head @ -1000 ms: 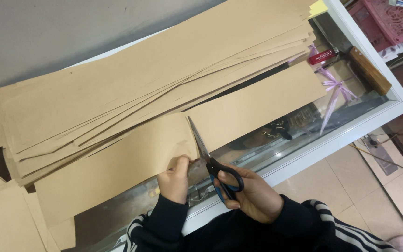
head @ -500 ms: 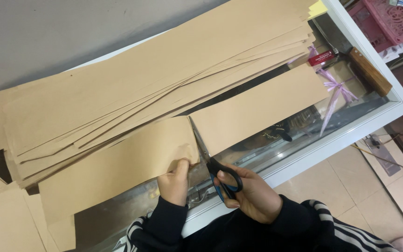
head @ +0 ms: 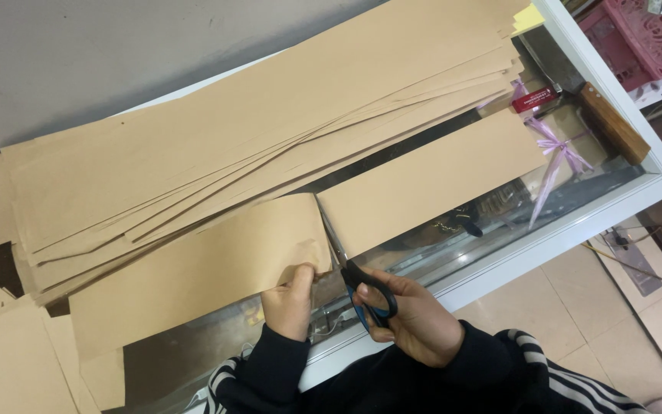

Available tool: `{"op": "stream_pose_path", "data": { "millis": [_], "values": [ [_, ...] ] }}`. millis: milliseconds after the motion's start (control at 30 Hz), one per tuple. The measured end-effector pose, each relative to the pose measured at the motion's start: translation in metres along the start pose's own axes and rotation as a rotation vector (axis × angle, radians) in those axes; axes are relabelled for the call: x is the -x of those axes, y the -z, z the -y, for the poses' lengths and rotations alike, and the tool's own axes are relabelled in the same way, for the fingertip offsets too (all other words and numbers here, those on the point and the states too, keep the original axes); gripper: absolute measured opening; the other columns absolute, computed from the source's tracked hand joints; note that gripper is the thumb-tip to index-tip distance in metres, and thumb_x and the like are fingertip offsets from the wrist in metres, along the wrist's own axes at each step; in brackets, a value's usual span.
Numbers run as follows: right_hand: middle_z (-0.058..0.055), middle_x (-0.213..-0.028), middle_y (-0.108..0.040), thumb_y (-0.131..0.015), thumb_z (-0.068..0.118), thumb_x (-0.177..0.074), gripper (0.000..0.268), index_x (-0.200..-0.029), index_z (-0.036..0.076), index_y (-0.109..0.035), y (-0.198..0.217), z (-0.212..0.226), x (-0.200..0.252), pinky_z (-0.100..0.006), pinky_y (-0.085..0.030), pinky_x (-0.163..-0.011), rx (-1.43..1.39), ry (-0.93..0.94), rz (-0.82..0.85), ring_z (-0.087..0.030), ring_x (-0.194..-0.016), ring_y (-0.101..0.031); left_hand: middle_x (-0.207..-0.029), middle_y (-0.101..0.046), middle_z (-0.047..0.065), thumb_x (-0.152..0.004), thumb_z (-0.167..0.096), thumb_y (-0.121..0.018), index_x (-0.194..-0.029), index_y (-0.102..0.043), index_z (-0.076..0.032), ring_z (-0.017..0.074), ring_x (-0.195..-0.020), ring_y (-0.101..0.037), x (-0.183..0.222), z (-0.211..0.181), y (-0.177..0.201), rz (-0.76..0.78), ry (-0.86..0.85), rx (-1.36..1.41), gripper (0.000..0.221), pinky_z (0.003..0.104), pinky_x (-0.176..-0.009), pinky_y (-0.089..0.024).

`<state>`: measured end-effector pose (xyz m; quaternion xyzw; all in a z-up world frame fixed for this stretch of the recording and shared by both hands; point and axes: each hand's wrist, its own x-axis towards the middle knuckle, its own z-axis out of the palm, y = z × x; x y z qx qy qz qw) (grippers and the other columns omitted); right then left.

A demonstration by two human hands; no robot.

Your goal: Cutting brown paper into strips using scissors and singeing the edges with a lighter

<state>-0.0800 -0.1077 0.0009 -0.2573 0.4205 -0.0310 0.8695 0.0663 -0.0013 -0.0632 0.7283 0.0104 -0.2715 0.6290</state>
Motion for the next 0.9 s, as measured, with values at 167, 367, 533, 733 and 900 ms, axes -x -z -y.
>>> {"op": "stream_pose_path", "data": {
  "millis": [167,367,533,733,900],
  "values": [
    [-0.015,-0.088,-0.058,-0.075,0.012,-0.088,0.056,-0.142,-0.002,-0.064,0.002,0.007,0.003,-0.024,-0.027,-0.043,-0.022,-0.001,0.004,-0.014,-0.054,-0.044,-0.061,-0.061,-0.003,-0.08,-0.01,-0.07,-0.054,-0.063,-0.015,0.012,-0.064,-0.065,0.008,0.004,0.006,0.002,-0.007,-0.035,0.027,0.032,-0.063,-0.052],
    [0.001,-0.131,-0.075,-0.07,0.004,-0.083,0.069,-0.15,0.018,-0.061,0.06,0.042,-0.02,-0.022,-0.055,-0.09,1.058,0.611,-0.257,-0.01,-0.104,-0.072,-0.072,-0.083,0.01,-0.08,-0.012,-0.071,-0.068,-0.084,-0.002,0.0181,-0.079,-0.078,0.044,0.016,0.012,0.047,0.057,-0.031,0.02,0.032,-0.081,-0.057],
    [-0.011,-0.109,-0.07,-0.082,0.015,-0.074,0.083,-0.153,0.009,-0.057,0.113,0.074,-0.033,-0.043,-0.043,-0.098,1.713,1.103,-0.417,-0.034,-0.1,-0.061,-0.075,-0.069,0.019,-0.079,0.015,-0.07,-0.085,-0.07,0.012,0.0292,-0.064,-0.065,0.079,0.012,-0.003,0.323,0.371,0.841,0.007,0.042,-0.062,-0.057],
    [-0.012,-0.124,-0.07,-0.074,0.031,-0.076,0.082,-0.154,0.017,-0.055,0.126,0.105,-0.023,-0.046,-0.048,-0.101,2.006,0.931,-0.331,-0.037,-0.112,-0.065,-0.07,-0.059,0.017,-0.086,0.015,-0.067,-0.074,-0.062,0.006,0.0379,-0.062,-0.068,0.108,-0.042,-0.016,0.636,0.95,0.922,0.016,0.046,-0.071,-0.067],
    [-0.009,-0.135,-0.069,-0.082,0.032,-0.082,0.064,-0.143,0.018,-0.065,0.087,0.105,-0.001,-0.044,-0.049,-0.104,1.794,1.139,-0.191,-0.031,-0.12,-0.065,-0.098,-0.065,0.018,-0.081,0.012,-0.055,-0.131,-0.063,0.0,0.0284,-0.075,-0.061,0.122,-0.067,-0.022,0.694,1.088,0.982,0.051,0.036,-0.064,-0.055]
  ]
}}
